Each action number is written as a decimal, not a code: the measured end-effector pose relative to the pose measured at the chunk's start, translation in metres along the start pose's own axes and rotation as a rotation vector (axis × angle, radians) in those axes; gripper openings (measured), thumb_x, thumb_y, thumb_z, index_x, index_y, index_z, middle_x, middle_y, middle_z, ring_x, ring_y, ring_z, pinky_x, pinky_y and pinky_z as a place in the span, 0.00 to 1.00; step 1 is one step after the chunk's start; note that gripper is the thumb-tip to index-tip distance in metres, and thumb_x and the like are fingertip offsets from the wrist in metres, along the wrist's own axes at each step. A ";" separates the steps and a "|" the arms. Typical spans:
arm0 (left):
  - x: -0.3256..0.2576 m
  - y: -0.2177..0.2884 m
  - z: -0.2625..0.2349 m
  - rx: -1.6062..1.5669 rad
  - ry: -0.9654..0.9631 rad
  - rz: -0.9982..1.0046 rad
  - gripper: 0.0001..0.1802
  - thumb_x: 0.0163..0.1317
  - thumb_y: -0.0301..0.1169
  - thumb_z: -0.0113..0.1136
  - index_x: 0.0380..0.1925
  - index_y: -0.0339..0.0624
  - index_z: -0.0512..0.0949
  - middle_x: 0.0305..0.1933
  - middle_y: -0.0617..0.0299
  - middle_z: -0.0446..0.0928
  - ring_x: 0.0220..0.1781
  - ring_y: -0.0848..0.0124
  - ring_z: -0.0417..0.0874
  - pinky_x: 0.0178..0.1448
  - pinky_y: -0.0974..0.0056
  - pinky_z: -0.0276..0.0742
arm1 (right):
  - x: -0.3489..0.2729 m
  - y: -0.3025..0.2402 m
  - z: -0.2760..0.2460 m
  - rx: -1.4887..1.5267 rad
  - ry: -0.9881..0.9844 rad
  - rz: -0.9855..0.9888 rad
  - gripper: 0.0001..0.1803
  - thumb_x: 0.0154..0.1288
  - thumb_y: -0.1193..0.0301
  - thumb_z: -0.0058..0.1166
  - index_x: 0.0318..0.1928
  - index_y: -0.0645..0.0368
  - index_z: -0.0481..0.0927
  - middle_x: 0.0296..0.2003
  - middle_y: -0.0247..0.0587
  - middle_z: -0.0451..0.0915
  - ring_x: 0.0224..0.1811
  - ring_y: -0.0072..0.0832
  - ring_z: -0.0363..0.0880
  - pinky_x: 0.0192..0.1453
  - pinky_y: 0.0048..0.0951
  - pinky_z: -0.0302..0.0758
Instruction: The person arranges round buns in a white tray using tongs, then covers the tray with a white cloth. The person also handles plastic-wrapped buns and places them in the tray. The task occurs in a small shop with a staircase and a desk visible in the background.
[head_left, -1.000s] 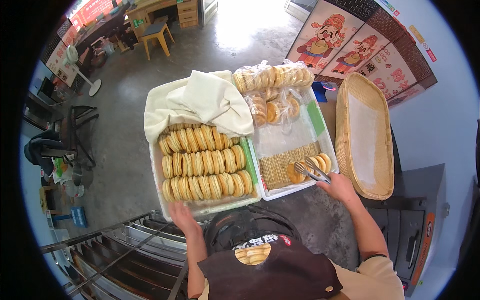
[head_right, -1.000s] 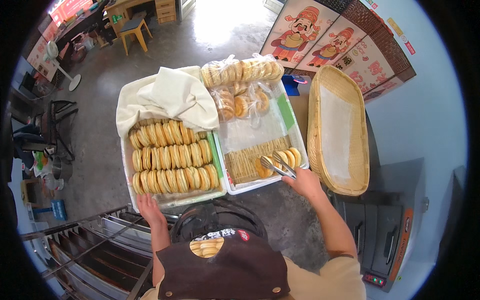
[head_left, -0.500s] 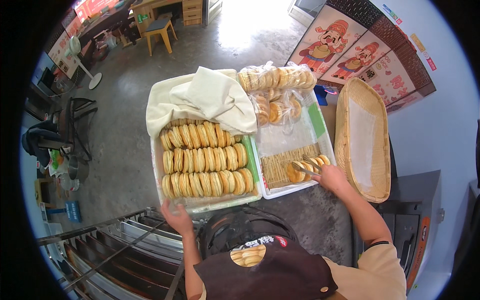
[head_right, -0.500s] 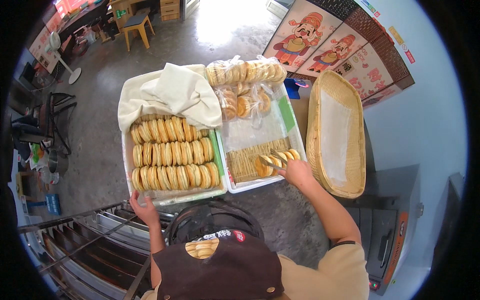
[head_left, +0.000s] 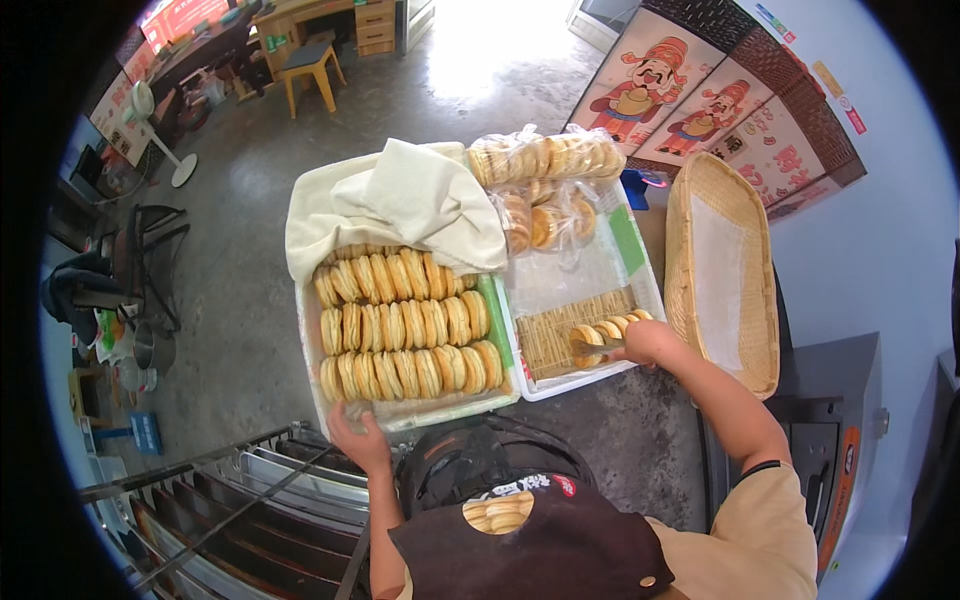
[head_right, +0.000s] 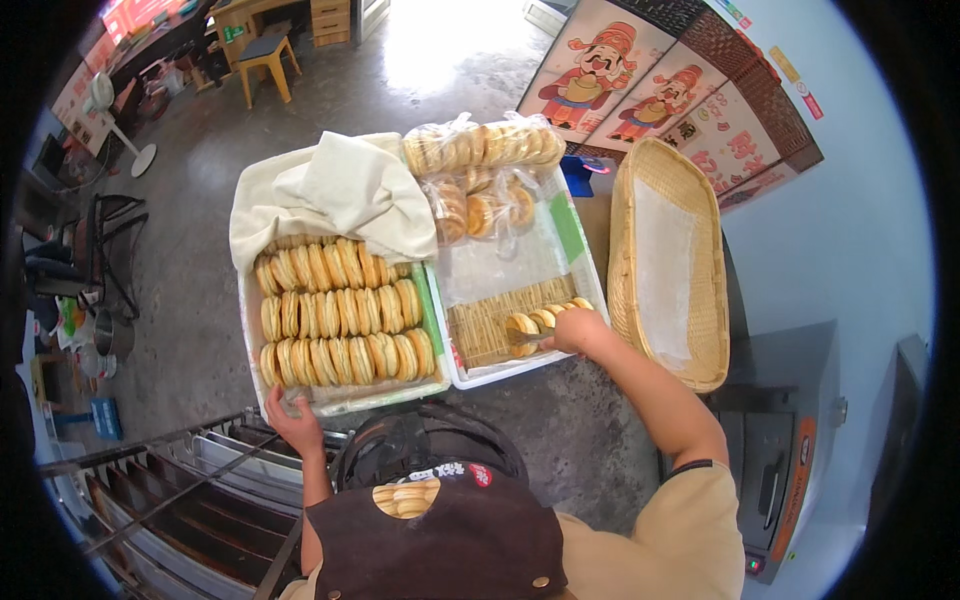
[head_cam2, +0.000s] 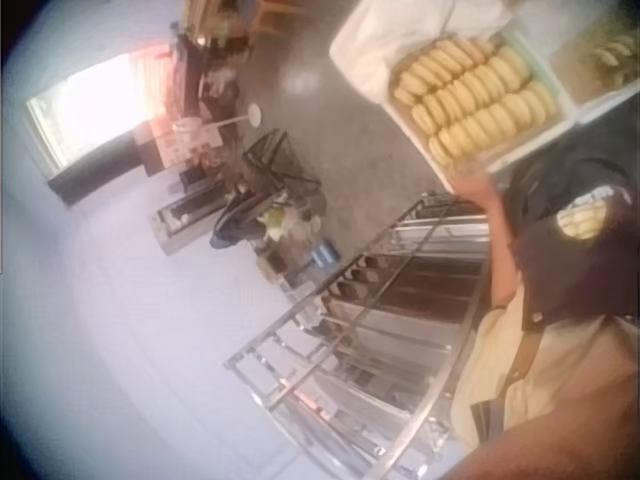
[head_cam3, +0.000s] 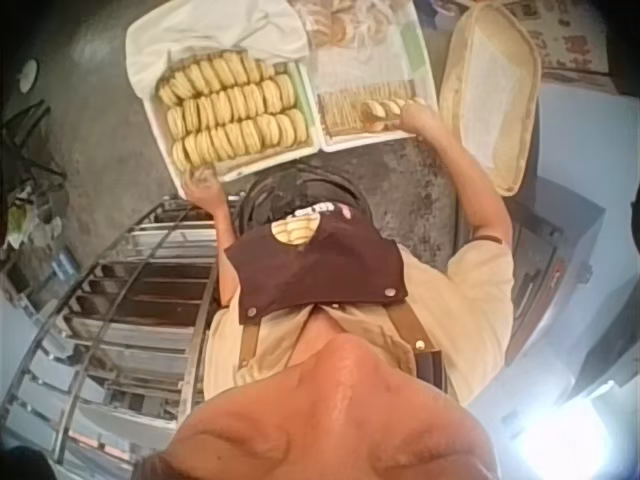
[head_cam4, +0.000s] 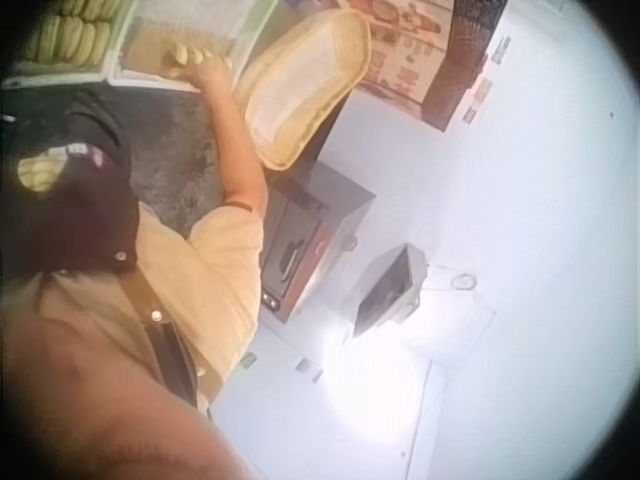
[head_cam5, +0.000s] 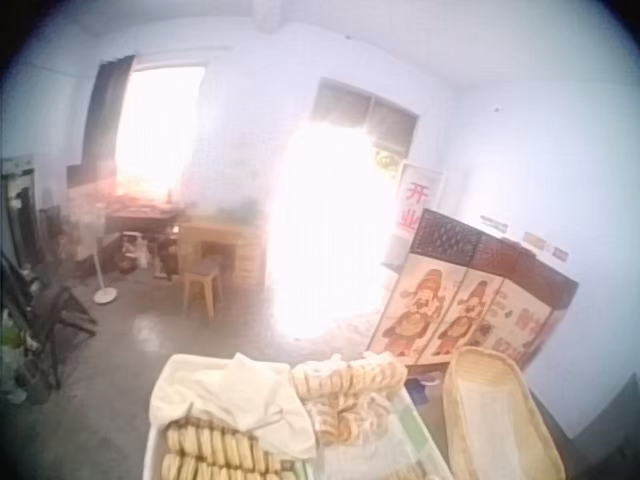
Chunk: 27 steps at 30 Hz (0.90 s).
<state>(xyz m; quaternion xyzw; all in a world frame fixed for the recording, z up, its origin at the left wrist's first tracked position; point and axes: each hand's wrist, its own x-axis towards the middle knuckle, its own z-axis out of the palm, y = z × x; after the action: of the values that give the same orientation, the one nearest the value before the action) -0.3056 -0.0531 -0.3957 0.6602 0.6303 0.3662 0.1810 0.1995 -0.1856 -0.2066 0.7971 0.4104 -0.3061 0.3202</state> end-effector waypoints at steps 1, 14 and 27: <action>-0.001 -0.003 0.001 -0.007 -0.005 -0.006 0.29 0.63 0.29 0.65 0.65 0.34 0.78 0.64 0.45 0.79 0.69 0.43 0.78 0.76 0.44 0.68 | 0.003 -0.003 -0.005 0.035 -0.094 0.029 0.33 0.71 0.36 0.64 0.39 0.58 0.93 0.34 0.40 0.93 0.41 0.36 0.93 0.50 0.40 0.86; 0.001 0.001 -0.001 0.011 0.000 0.029 0.31 0.59 0.27 0.69 0.65 0.38 0.78 0.60 0.48 0.80 0.64 0.47 0.80 0.74 0.47 0.70 | 0.016 0.053 0.039 0.746 -0.122 -0.043 0.26 0.76 0.48 0.67 0.37 0.62 0.90 0.21 0.33 0.80 0.19 0.22 0.78 0.26 0.28 0.75; 0.006 0.029 -0.019 -0.104 -0.056 0.036 0.26 0.59 0.24 0.68 0.61 0.39 0.80 0.46 0.52 0.84 0.53 0.50 0.83 0.63 0.47 0.76 | -0.021 -0.102 -0.009 1.047 -0.780 -0.356 0.29 0.84 0.45 0.56 0.58 0.61 0.87 0.25 0.26 0.75 0.20 0.14 0.68 0.23 0.20 0.64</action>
<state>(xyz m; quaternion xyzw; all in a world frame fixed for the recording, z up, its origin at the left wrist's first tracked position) -0.2991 -0.0555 -0.3610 0.6713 0.5931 0.3829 0.2259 0.1046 -0.1416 -0.2124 0.5983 0.1875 -0.7781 -0.0388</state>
